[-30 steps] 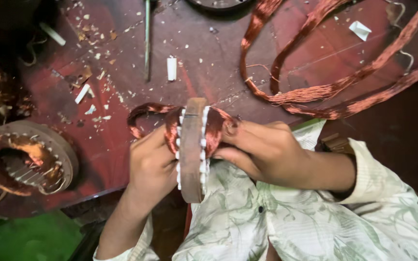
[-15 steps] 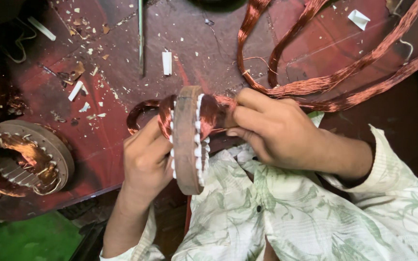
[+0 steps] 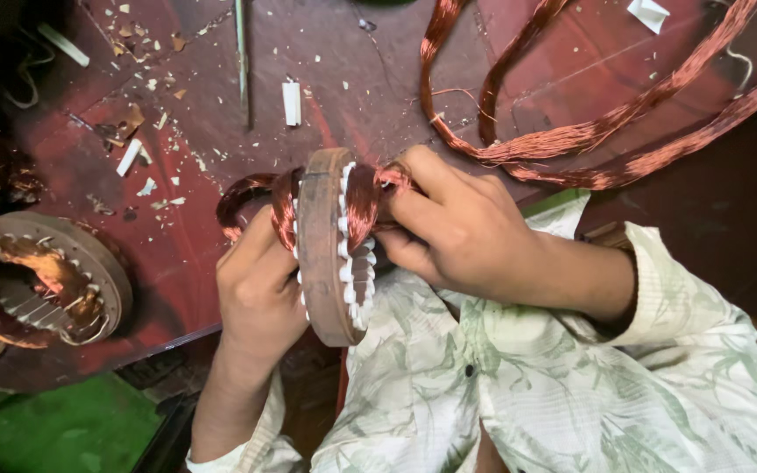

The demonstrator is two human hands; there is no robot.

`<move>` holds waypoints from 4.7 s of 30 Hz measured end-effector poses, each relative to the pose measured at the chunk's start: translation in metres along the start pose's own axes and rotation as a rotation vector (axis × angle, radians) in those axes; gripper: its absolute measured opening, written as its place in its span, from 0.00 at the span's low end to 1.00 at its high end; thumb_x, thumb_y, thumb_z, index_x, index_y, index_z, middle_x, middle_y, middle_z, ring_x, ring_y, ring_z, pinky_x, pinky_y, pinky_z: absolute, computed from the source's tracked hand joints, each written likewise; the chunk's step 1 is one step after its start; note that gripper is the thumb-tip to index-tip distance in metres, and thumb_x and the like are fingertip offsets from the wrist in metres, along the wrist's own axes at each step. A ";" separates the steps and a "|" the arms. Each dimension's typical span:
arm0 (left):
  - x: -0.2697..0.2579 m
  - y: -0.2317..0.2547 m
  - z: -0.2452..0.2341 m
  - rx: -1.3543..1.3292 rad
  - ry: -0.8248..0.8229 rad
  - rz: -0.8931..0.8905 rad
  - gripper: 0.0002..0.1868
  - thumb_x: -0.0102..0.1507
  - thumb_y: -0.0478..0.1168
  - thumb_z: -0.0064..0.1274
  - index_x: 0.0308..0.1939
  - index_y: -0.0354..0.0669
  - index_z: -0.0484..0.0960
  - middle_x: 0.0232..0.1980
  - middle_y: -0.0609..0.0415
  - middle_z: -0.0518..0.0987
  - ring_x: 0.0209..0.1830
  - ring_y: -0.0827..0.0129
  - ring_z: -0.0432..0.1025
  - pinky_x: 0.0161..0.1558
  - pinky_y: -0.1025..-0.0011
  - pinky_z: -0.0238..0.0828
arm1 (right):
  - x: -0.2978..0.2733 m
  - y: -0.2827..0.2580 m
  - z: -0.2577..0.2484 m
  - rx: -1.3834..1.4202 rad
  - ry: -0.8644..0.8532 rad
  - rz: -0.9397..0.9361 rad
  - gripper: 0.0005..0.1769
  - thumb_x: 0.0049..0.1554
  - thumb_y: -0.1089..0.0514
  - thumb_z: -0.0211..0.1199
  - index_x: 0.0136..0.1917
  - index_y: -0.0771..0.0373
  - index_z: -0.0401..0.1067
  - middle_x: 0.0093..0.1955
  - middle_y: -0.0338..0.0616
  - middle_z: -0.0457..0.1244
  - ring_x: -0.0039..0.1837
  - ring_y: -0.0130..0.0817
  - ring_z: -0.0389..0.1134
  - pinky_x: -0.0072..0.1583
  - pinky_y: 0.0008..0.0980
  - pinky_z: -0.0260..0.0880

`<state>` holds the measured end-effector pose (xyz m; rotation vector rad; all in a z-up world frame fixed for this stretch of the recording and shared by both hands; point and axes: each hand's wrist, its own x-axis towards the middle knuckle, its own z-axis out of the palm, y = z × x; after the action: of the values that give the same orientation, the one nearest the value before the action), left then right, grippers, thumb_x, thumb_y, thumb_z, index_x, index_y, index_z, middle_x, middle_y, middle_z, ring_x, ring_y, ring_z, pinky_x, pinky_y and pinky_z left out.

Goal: The person winds a flat copper wire into the slots of a circular motor stator. They insert the wire into each slot, pull it through, and use small white insulating pieces to separate the layers. The process is repeated around the stator to build up the coil.

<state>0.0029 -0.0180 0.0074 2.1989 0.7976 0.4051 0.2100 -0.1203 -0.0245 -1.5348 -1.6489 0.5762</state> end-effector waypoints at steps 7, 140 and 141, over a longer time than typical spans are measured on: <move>-0.008 -0.001 0.001 0.107 0.020 0.130 0.16 0.58 0.30 0.60 0.49 0.30 0.80 0.58 0.40 0.78 0.52 0.46 0.78 0.53 0.58 0.77 | -0.002 -0.003 0.006 0.028 -0.022 0.029 0.17 0.53 0.62 0.72 0.55 0.62 0.74 0.52 0.47 0.61 0.46 0.44 0.70 0.43 0.41 0.69; 0.021 -0.021 0.005 -0.077 0.112 0.089 0.29 0.73 0.30 0.60 0.74 0.35 0.62 0.66 0.40 0.78 0.65 0.59 0.78 0.67 0.68 0.77 | 0.033 0.003 0.004 0.144 0.193 -0.109 0.15 0.59 0.64 0.70 0.55 0.69 0.69 0.50 0.48 0.64 0.50 0.43 0.70 0.51 0.36 0.72; 0.021 -0.021 0.006 -0.068 0.122 0.083 0.28 0.73 0.30 0.60 0.73 0.35 0.63 0.65 0.40 0.79 0.64 0.59 0.79 0.66 0.68 0.78 | 0.034 0.003 0.003 0.139 0.203 -0.121 0.16 0.56 0.63 0.70 0.54 0.70 0.68 0.50 0.49 0.64 0.50 0.45 0.70 0.50 0.37 0.71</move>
<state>0.0131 0.0037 -0.0116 2.1647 0.7477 0.6036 0.2112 -0.0865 -0.0201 -1.3368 -1.5022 0.4451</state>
